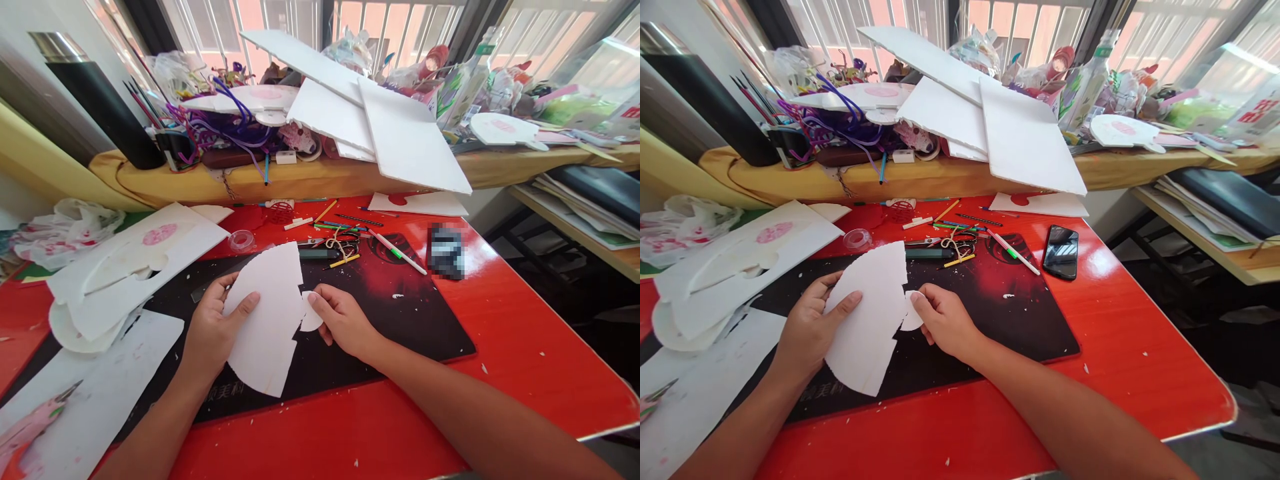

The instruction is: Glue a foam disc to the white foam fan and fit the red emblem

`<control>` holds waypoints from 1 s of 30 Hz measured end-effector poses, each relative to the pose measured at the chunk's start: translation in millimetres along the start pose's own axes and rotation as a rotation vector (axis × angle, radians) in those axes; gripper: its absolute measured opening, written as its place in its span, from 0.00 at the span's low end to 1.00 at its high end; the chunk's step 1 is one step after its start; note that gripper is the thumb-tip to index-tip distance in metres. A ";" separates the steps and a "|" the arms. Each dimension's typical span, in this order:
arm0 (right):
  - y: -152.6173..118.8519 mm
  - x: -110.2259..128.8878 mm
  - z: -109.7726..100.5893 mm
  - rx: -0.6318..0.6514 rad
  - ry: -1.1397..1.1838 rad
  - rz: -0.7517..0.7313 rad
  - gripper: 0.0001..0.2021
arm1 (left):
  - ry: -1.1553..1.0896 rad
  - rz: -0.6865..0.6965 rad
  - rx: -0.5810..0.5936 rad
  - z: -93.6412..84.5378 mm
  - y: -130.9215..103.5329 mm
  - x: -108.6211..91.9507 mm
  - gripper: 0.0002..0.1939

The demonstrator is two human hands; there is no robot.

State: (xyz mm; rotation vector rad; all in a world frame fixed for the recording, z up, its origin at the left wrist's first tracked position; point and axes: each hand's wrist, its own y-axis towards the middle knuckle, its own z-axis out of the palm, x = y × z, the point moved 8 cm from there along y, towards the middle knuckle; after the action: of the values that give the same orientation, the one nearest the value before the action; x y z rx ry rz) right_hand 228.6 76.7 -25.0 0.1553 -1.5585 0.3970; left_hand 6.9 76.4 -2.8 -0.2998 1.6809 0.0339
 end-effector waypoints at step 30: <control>0.7 -6.2 -4.8 -0.136 -0.069 -0.022 0.25 | -0.037 -0.039 -0.111 11.7 -14.2 4.6 0.34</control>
State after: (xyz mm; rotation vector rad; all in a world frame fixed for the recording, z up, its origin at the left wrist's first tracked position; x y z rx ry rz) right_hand 233.1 78.1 -31.3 0.0811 -1.6451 0.2693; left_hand 20.9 64.2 -6.7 -0.4128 1.6394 0.1038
